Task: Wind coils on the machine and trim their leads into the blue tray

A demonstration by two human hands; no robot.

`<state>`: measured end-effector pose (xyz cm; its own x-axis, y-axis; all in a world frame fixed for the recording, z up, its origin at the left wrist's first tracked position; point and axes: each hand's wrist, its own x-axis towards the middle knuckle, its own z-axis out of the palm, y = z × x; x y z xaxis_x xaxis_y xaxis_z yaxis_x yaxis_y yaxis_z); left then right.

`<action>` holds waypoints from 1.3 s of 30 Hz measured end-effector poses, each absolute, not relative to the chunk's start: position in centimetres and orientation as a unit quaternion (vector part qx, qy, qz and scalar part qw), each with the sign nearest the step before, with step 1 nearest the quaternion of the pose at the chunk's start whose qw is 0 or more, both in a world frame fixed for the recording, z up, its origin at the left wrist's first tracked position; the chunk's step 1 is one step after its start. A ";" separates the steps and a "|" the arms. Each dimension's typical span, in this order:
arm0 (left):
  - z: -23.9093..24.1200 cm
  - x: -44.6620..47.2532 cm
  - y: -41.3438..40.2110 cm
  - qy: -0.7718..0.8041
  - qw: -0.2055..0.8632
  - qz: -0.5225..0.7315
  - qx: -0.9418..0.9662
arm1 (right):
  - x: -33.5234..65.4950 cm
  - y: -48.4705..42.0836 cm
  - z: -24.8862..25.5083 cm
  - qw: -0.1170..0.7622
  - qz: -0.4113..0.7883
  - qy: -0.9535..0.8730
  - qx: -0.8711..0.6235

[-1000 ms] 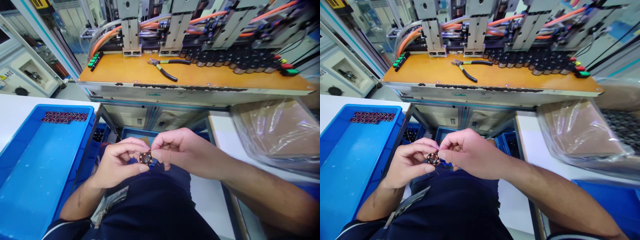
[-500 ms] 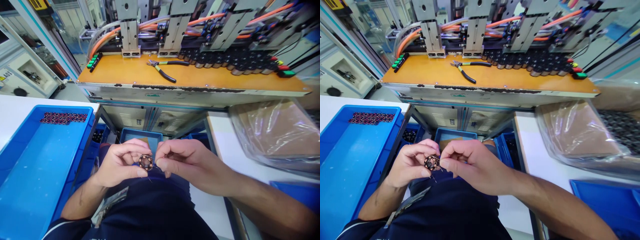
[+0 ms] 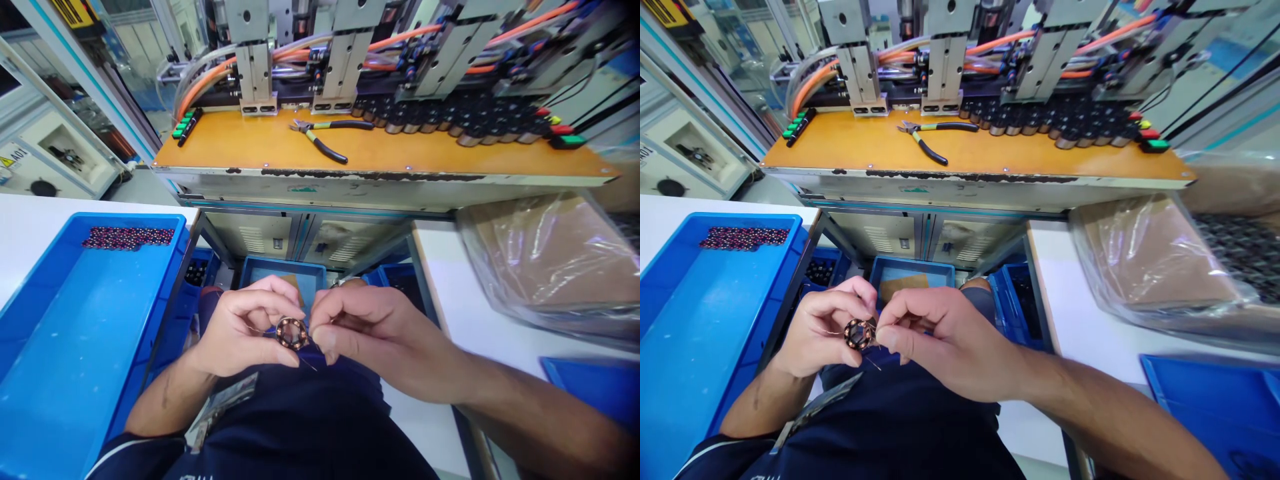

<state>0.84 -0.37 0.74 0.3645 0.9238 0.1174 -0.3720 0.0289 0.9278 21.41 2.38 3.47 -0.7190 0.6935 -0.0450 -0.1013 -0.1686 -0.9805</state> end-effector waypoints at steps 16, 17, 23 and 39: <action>0.4 0.6 -0.2 0.277 0.681 0.494 0.464 | 21.0 2.2 3.4 0.256 0.737 -0.571 -0.256; 0.4 0.6 -0.2 0.277 0.675 0.497 0.470 | 20.9 2.1 3.4 0.266 0.718 -0.589 -0.260; 0.6 0.6 -0.4 0.274 0.660 0.498 0.491 | 21.1 1.8 3.8 0.297 0.572 -0.725 -0.244; 0.7 1.0 -0.5 0.248 0.800 0.429 0.337 | 22.4 4.3 4.7 0.338 0.172 -0.923 -0.070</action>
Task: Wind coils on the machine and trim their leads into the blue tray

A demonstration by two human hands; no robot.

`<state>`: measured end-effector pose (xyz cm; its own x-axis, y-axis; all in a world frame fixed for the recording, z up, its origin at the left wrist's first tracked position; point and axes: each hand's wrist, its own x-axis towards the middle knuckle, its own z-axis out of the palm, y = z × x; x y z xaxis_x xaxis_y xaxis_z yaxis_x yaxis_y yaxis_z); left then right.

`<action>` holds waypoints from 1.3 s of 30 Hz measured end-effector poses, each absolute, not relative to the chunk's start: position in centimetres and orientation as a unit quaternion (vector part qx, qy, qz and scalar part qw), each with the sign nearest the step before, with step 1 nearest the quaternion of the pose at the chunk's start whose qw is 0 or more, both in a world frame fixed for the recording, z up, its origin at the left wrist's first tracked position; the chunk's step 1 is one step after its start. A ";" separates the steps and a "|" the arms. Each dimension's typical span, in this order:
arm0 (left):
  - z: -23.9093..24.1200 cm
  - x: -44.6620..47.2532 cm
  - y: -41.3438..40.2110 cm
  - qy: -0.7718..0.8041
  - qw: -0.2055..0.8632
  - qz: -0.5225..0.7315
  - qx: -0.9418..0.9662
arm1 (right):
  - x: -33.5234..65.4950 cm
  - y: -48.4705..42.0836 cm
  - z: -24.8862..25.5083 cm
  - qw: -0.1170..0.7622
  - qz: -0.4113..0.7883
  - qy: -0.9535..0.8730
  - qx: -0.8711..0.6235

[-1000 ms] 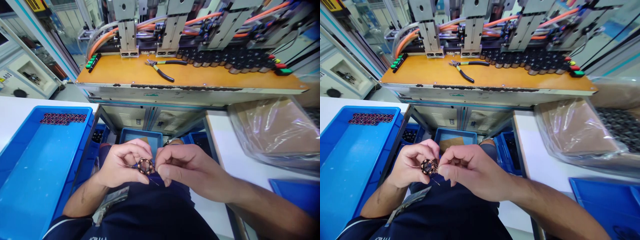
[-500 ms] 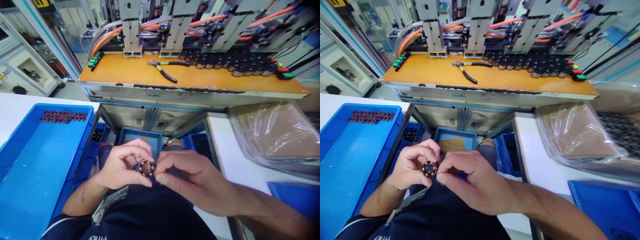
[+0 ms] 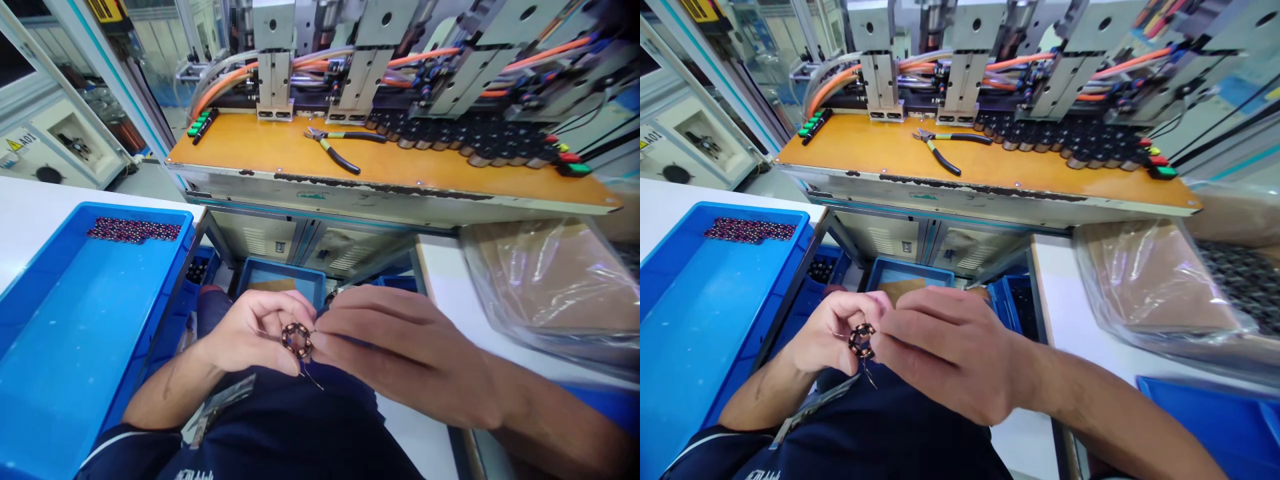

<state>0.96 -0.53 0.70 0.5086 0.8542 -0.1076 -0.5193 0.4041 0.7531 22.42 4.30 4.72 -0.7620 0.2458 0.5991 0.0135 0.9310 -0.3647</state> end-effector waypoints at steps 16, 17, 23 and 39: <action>0.4 1.4 0.1 0.290 0.651 0.502 0.490 | 20.9 1.7 2.2 0.475 0.202 -0.819 -0.252; 0.3 1.6 0.0 0.294 0.630 0.511 0.505 | 20.6 1.6 2.0 0.482 0.217 -0.807 -0.262; 0.1 1.5 -0.1 0.325 0.578 0.521 0.537 | 19.9 1.8 0.7 0.530 0.232 -0.775 -0.255; -0.2 1.6 -0.5 0.252 0.617 0.559 0.493 | 20.0 1.9 1.1 0.507 0.192 -0.774 -0.327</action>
<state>1.64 -0.53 -0.16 0.2474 0.9389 0.2394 -0.4412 -0.1108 0.8905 19.97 1.87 1.07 -0.2715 0.7009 0.6595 0.3121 0.7123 -0.6286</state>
